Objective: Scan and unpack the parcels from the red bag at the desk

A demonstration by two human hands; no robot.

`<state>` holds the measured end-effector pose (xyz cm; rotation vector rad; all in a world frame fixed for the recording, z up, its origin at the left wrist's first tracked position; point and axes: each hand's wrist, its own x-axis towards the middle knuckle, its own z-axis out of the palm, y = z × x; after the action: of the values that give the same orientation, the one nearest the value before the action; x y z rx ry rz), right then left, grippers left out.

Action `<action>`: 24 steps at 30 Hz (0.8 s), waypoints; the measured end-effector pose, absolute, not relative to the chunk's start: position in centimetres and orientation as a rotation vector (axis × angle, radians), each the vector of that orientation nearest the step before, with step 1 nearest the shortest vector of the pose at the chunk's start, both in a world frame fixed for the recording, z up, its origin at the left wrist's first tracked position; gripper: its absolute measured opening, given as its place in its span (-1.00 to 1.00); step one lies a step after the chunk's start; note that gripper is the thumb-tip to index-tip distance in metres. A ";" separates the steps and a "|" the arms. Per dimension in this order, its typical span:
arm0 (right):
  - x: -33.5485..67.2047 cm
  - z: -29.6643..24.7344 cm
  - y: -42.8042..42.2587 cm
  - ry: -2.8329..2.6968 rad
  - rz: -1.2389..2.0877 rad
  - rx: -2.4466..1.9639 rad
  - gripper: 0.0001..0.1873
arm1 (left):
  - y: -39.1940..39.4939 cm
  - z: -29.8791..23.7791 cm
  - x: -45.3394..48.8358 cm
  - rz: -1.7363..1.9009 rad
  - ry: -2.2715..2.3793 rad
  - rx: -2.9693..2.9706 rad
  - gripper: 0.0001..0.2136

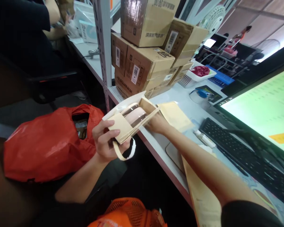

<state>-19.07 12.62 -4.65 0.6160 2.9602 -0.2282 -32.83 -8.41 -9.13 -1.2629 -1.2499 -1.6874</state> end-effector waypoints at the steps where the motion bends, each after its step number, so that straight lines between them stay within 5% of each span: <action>1: -17.9 -4.6 11.6 2.976 -0.266 0.574 -0.61 | -8.3 -9.0 -33.0 -1.666 -1.239 -1.260 -0.58; 4: -14.1 -4.5 8.7 2.986 -0.334 0.441 -0.49 | -7.6 -8.5 -33.3 -1.637 -1.185 -1.268 -0.62; 8: -10.4 -5.1 4.7 2.988 -0.106 0.459 -0.88 | -6.0 -7.9 -32.7 -1.677 -1.185 -1.256 -0.66; 11: -8.4 -5.3 1.8 2.990 -0.067 0.525 -0.79 | -3.6 -7.8 -31.7 -1.717 -1.216 -1.293 -0.60; 17: 0.3 -1.3 -0.8 3.234 -0.765 1.132 -0.86 | 1.8 -7.1 -30.7 -1.739 -1.441 -1.545 -0.47; 24: 10.8 1.3 7.7 3.144 -1.087 1.987 -0.81 | 0.8 -6.1 -32.2 -1.639 -1.557 -1.636 -0.39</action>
<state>10.78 7.69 1.28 1.9868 3.1441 -1.0870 -32.22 0.84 -6.05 -1.6364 -1.5573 -1.6393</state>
